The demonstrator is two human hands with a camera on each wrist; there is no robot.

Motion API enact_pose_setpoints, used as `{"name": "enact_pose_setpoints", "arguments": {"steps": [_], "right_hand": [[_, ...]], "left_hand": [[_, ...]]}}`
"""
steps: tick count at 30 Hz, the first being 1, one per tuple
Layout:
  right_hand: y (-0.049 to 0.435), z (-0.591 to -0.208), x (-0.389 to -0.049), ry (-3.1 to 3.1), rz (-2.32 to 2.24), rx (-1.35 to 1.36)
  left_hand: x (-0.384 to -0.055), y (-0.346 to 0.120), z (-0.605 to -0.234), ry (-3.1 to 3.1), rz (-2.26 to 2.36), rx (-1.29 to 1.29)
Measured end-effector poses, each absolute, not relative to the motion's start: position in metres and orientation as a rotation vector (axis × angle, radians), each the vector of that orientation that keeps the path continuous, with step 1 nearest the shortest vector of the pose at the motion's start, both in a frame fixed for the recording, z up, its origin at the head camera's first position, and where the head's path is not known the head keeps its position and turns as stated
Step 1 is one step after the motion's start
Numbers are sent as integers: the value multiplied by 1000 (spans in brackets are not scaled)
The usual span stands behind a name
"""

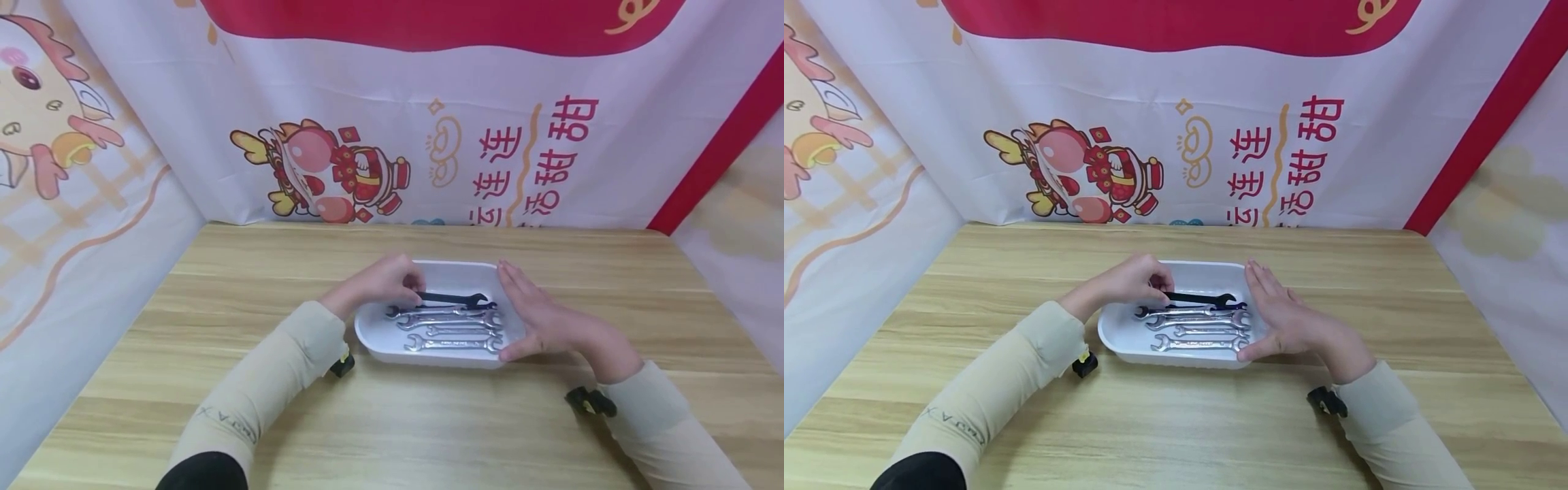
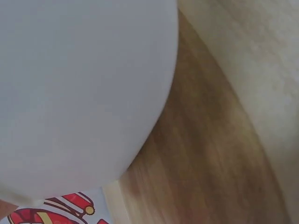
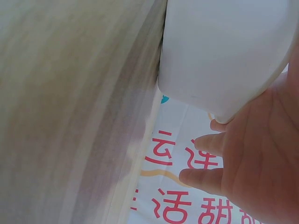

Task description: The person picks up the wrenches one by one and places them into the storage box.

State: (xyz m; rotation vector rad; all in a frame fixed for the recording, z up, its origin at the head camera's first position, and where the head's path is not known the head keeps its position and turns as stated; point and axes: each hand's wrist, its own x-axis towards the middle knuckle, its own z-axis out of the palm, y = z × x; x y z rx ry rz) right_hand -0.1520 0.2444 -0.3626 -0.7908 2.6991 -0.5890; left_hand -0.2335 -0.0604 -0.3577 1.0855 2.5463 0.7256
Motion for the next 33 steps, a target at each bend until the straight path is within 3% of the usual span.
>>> {"name": "enact_pose_setpoints", "arguments": {"steps": [33], "right_hand": [[243,-368,-153,2700,-610,-798]], "left_hand": [[-225,-56,-357,2664,442,966]]}}
